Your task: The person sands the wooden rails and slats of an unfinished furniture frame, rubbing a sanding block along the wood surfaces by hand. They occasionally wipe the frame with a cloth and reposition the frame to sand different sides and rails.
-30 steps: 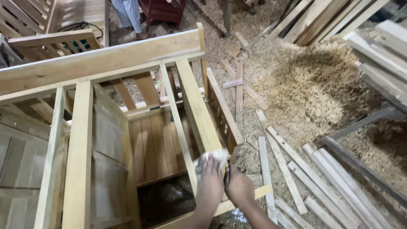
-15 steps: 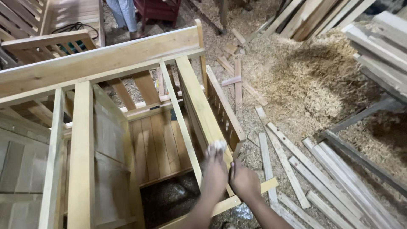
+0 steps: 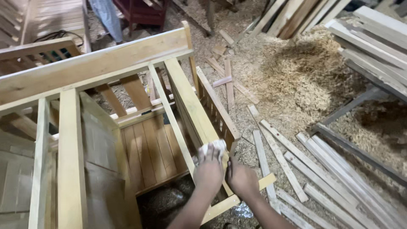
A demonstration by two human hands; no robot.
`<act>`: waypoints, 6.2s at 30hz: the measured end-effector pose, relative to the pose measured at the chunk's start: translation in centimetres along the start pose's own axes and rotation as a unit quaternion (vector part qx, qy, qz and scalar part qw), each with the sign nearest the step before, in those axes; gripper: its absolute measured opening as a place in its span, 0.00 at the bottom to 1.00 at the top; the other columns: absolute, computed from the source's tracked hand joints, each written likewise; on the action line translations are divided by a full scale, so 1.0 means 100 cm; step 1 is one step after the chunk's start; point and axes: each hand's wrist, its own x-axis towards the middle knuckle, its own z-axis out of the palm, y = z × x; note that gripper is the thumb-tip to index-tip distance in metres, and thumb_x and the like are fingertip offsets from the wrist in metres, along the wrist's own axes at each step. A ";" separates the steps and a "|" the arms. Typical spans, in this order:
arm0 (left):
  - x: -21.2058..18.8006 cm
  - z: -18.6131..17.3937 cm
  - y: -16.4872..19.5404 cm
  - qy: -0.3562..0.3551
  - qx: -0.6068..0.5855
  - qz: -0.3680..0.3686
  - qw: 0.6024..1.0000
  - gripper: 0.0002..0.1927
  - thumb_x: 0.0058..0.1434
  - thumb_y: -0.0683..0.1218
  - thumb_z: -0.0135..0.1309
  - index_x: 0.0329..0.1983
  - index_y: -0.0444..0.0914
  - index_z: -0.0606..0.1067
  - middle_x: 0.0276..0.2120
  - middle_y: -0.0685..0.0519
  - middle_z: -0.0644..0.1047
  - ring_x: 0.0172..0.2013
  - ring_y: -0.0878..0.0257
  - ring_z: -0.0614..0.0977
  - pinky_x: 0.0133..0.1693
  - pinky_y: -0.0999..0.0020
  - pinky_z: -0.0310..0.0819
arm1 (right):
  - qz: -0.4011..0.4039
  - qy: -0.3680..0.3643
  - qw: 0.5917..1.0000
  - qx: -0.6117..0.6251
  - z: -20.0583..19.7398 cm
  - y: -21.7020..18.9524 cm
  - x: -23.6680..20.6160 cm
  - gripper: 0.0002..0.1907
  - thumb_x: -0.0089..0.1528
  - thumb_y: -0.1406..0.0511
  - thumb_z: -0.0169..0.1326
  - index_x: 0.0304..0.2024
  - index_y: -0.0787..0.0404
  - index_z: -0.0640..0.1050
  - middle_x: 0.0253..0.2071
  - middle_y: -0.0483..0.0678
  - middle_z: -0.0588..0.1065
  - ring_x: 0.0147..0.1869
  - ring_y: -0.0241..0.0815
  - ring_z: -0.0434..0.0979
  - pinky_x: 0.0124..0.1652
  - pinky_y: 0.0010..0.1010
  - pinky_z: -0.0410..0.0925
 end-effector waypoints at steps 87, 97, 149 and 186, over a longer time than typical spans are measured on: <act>0.091 0.006 -0.059 0.068 0.169 0.263 0.947 0.35 0.65 0.49 0.46 0.75 0.37 0.56 0.69 0.43 0.64 0.69 0.45 0.62 0.64 0.38 0.51 | 0.141 0.189 0.929 0.286 0.050 0.046 -0.063 0.43 0.68 0.40 0.17 0.77 0.57 0.38 0.81 0.44 0.23 0.84 0.51 0.21 0.75 0.44 0.33; 0.100 -0.033 -0.075 -0.134 0.217 0.363 0.896 0.31 0.68 0.44 0.38 0.73 0.61 0.57 0.75 0.68 0.53 0.71 0.57 0.57 0.65 0.27 0.39 | 0.187 0.099 0.954 0.213 0.034 0.069 -0.065 0.39 0.69 0.44 0.25 0.78 0.50 0.39 0.81 0.39 0.27 0.84 0.47 0.24 0.76 0.44 0.31; 0.013 0.060 -0.047 0.010 -0.075 0.456 0.886 0.21 0.60 0.44 0.47 0.57 0.45 0.78 0.56 0.46 0.79 0.66 0.50 0.68 0.68 0.33 0.44 | 0.203 -0.025 0.978 -0.050 -0.004 0.049 -0.072 0.33 0.70 0.62 0.38 0.76 0.43 0.49 0.80 0.33 0.37 0.84 0.42 0.33 0.75 0.52 0.39; 0.021 -0.067 -0.006 -0.218 -0.498 0.158 0.824 0.20 0.57 0.50 0.64 0.51 0.37 0.80 0.43 0.51 0.85 0.41 0.66 0.84 0.46 0.69 0.77 | 0.099 0.013 0.936 0.337 -0.076 0.010 -0.081 0.40 0.61 0.47 0.59 0.74 0.48 0.72 0.66 0.53 0.77 0.69 0.51 0.80 0.65 0.44 0.71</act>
